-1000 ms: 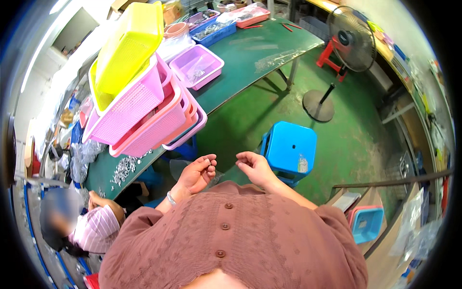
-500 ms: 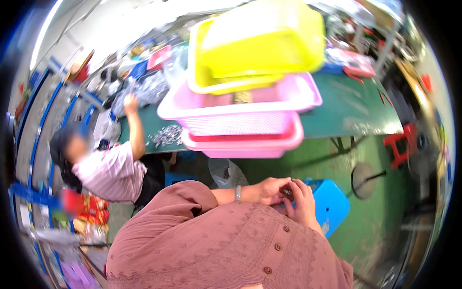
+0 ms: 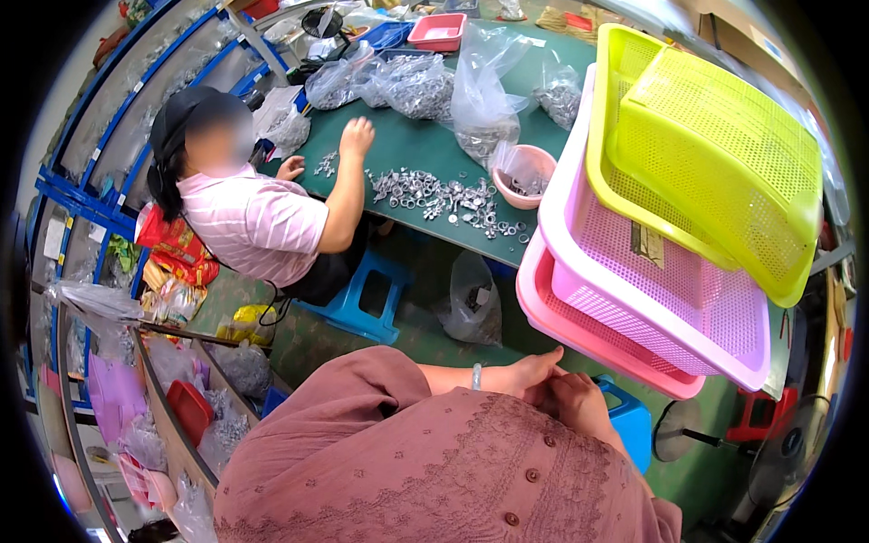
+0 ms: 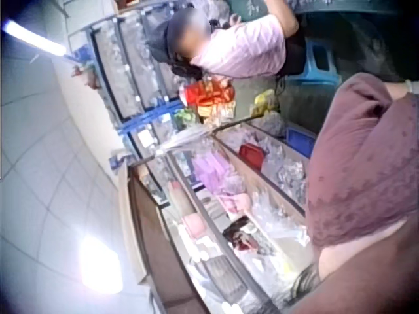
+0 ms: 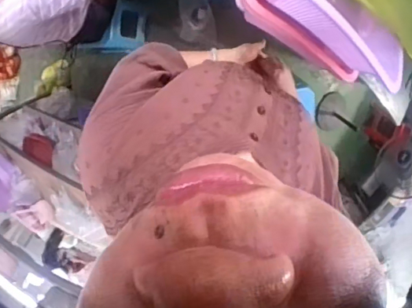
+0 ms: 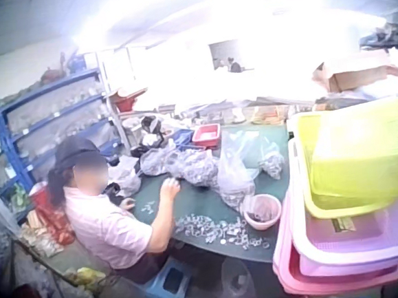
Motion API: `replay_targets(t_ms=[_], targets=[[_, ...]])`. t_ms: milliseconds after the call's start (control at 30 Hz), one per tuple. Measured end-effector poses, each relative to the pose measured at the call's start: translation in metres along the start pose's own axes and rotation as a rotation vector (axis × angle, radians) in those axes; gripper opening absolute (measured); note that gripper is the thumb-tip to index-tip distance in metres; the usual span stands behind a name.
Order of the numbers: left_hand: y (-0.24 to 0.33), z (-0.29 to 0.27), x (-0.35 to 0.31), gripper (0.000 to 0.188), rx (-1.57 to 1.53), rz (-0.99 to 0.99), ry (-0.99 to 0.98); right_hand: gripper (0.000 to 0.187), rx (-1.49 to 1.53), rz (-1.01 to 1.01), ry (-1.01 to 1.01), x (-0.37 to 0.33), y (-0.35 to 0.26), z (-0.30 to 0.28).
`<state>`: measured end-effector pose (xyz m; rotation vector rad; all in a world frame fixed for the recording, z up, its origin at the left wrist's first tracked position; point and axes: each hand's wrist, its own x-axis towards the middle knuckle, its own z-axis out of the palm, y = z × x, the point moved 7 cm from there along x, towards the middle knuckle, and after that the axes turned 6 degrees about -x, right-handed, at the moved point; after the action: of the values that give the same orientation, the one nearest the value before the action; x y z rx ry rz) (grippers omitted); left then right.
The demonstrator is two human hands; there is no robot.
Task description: The person assembles small silver-colored metal components by hand, joining two pieces together and placing them on the table. They then gather the assembled pieces and place them into a plastic bag.
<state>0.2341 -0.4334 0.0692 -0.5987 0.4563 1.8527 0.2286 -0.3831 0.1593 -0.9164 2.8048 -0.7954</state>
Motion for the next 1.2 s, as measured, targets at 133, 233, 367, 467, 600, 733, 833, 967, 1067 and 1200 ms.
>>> replay_targets(t_ms=[133, 233, 367, 467, 600, 733, 833, 967, 1067, 1200], targets=[[0.013, 0.024, -0.03, 0.051, -0.08, 0.05, 0.095, 0.023, 0.129, 0.063, -0.043, 0.01, 0.011, -0.007], [0.016, 0.008, -0.012, 0.042, -0.123, 0.118, 0.083, 0.023, 0.148, -0.042, 0.064, 0.013, 0.015, -0.016], [0.02, 0.004, -0.01, 0.036, -0.174, 0.242, 0.014, 0.026, 0.208, -0.185, 0.071, 0.02, 0.014, -0.022], [0.006, 0.018, -0.02, 0.03, -0.247, 0.335, -0.09, 0.032, 0.216, -0.322, 0.005, 0.017, 0.01, -0.029], [-0.013, 0.01, -0.026, 0.026, -0.377, 0.541, -0.105, 0.035, 0.264, -0.547, -0.021, 0.006, -0.002, -0.038], [-0.033, 0.003, -0.035, 0.023, -0.357, 0.697, 0.03, 0.03, 0.406, -0.653, 0.043, -0.009, 0.009, -0.039], [-0.042, 0.006, -0.053, 0.023, -0.212, 0.742, -0.016, 0.027, 0.378, -0.587, -0.017, -0.026, 0.042, -0.053], [-0.058, -0.02, -0.077, 0.029, -0.245, 0.762, 0.29, 0.024, 0.317, 0.362, 0.117, -0.055, 0.19, -0.083], [-0.056, -0.028, -0.089, 0.028, -0.193, 0.744, 0.29, 0.045, 0.397, 0.62, 0.583, -0.07, 0.327, -0.127], [-0.065, -0.048, -0.11, 0.024, -0.283, 0.837, 0.356, 0.078, 0.914, 0.834, 0.497, 0.0, 0.379, -0.149]])
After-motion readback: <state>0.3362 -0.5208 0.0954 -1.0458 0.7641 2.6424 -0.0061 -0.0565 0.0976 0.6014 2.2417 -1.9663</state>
